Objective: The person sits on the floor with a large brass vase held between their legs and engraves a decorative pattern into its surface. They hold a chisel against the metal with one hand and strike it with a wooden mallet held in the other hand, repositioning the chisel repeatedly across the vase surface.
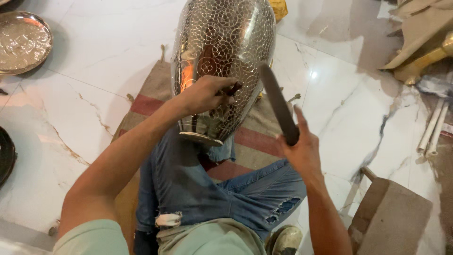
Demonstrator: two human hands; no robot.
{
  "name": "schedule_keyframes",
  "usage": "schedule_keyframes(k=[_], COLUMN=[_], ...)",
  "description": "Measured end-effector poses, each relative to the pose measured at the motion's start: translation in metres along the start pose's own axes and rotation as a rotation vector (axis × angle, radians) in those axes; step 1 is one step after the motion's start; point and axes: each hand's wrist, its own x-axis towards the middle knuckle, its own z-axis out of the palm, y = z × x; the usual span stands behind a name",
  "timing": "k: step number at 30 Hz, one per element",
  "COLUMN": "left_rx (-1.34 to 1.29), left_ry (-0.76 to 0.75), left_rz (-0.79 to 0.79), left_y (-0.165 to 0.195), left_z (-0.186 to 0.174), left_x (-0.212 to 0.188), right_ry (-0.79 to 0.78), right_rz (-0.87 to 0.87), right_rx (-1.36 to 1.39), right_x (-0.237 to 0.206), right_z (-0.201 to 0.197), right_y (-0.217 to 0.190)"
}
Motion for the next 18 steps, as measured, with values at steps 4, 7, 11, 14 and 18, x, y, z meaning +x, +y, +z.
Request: schedule_keyframes(k=[4, 7, 11, 14, 18], left_rx=[-0.016, -0.008, -0.051, -0.050, -0.052], left_ry=[-0.009, -0.054, 0.158, 0.379, 0.667], left_rz=[0.050, -0.102, -0.163, -0.153, -0.200], left_y=[0.004, 0.010, 0.016, 0.016, 0.017], left_z=[-0.002, -0.002, 0.007, 0.023, 0.051], left_x=[0.004, 0.003, -0.014, -0.023, -0.036], right_ry=[0.028, -0.107, -0.318, -0.320, -0.464], right_rz=[0.084, -0.208, -0.340, -0.333, -0.491], right_rx=[0.269, -0.208, -0.424, -0.429, -0.769], right_x=[0.037, 0.065, 0.094, 0.112, 0.124], right_z=[-0.018, -0.030, -0.041, -0.041, -0.047], right_y=[-0.016, -0.031, -0.060, -0.090, -0.126])
